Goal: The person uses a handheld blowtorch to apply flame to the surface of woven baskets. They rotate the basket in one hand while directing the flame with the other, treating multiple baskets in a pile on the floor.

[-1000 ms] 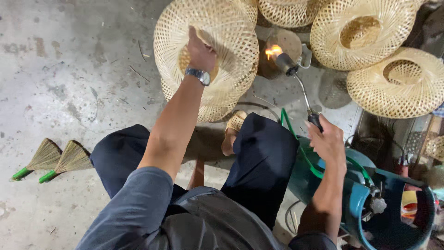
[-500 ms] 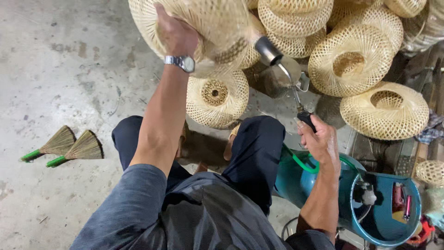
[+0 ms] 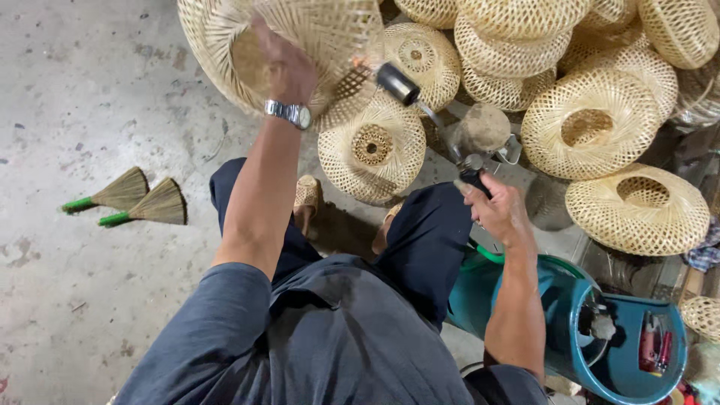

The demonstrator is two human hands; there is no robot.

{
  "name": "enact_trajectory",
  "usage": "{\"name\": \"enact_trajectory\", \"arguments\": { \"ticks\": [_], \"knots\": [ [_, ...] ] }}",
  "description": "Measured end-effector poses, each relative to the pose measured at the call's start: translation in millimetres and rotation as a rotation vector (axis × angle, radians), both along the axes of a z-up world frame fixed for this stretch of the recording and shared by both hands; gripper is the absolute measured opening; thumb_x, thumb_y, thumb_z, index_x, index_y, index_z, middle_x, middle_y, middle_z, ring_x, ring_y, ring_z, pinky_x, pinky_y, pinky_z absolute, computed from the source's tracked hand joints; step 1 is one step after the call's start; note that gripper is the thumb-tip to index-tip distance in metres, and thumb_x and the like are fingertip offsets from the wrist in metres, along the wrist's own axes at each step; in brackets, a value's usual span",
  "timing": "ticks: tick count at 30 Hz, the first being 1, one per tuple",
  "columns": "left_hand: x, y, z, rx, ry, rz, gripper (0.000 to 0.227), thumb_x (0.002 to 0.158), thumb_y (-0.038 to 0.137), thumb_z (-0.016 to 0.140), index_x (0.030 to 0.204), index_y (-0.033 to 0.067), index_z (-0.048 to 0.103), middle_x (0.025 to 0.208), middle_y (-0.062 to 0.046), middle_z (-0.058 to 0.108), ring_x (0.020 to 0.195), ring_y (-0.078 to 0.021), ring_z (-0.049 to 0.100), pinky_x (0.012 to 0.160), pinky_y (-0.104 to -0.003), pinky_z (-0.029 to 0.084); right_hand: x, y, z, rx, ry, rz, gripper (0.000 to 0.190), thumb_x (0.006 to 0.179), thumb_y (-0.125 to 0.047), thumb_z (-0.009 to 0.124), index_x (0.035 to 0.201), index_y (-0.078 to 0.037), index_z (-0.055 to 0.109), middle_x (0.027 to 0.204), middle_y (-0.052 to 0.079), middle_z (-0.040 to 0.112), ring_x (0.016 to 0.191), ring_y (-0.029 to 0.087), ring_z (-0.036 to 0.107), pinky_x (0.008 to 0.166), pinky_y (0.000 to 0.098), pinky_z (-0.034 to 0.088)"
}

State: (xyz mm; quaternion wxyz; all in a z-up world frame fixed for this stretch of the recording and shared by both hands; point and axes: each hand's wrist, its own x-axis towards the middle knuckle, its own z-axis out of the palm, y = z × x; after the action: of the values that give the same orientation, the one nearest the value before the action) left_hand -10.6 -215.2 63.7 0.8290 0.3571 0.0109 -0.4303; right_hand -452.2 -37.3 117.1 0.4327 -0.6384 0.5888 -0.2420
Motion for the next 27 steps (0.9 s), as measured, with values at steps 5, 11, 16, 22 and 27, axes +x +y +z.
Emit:
{"name": "enact_trajectory", "arguments": {
  "ticks": [5,11,16,22,27],
  "knots": [
    [55,11,-19,-0.111,-0.032,0.081,0.071,0.104,0.065,0.044,0.126,-0.0005,0.027,0.106,-0.009,0.023,0.077,-0.0159,0.040,0.057,-0.029,0.039,7,-1,5,-0.033,0.019,0.084,0.036,0.097,-0.034,0.071,0.090,0.001,0.069,0.074,0.004,0.069,0.057,0.007,0.059,0.051,0.0262,0.048],
    [51,7,-49,-0.032,-0.214,0.095,0.092,0.106,0.065,0.045,0.154,-0.0088,0.018,0.133,-0.019,0.014,0.091,-0.0202,0.039,0.067,-0.031,0.039,25,0,13,-0.019,0.079,0.078,0.036,0.098,-0.036,0.069,0.091,-0.001,0.070,0.069,0.007,0.066,0.055,0.010,0.059,0.051,0.0288,0.047],
    [71,17,-45,-0.310,-0.120,0.066,0.104,0.107,0.073,0.043,0.162,-0.0117,0.019,0.167,-0.044,0.010,0.106,-0.0334,0.026,0.074,-0.040,0.038,19,-5,11,-0.056,0.041,0.178,0.034,0.095,-0.035,0.070,0.090,-0.002,0.069,0.073,0.003,0.069,0.056,0.009,0.060,0.050,0.0277,0.048],
    [28,27,-24,0.013,-0.327,0.040,0.112,0.085,0.084,0.027,0.162,0.0129,-0.013,0.168,-0.017,-0.018,0.157,-0.0336,-0.011,0.125,-0.052,0.002,22,-6,14,-0.010,0.017,0.138,0.031,0.096,-0.034,0.069,0.090,-0.004,0.069,0.073,0.004,0.068,0.055,0.007,0.059,0.048,0.0264,0.047],
    [48,37,-1,-0.088,-0.135,0.102,0.112,0.086,0.080,0.040,0.164,0.0135,-0.006,0.169,-0.025,-0.005,0.157,-0.0379,0.003,0.127,-0.050,0.012,18,-11,9,-0.054,-0.051,0.104,0.029,0.099,-0.033,0.067,0.092,-0.005,0.069,0.073,0.004,0.067,0.056,0.008,0.056,0.049,0.0262,0.045]
  ]
}}
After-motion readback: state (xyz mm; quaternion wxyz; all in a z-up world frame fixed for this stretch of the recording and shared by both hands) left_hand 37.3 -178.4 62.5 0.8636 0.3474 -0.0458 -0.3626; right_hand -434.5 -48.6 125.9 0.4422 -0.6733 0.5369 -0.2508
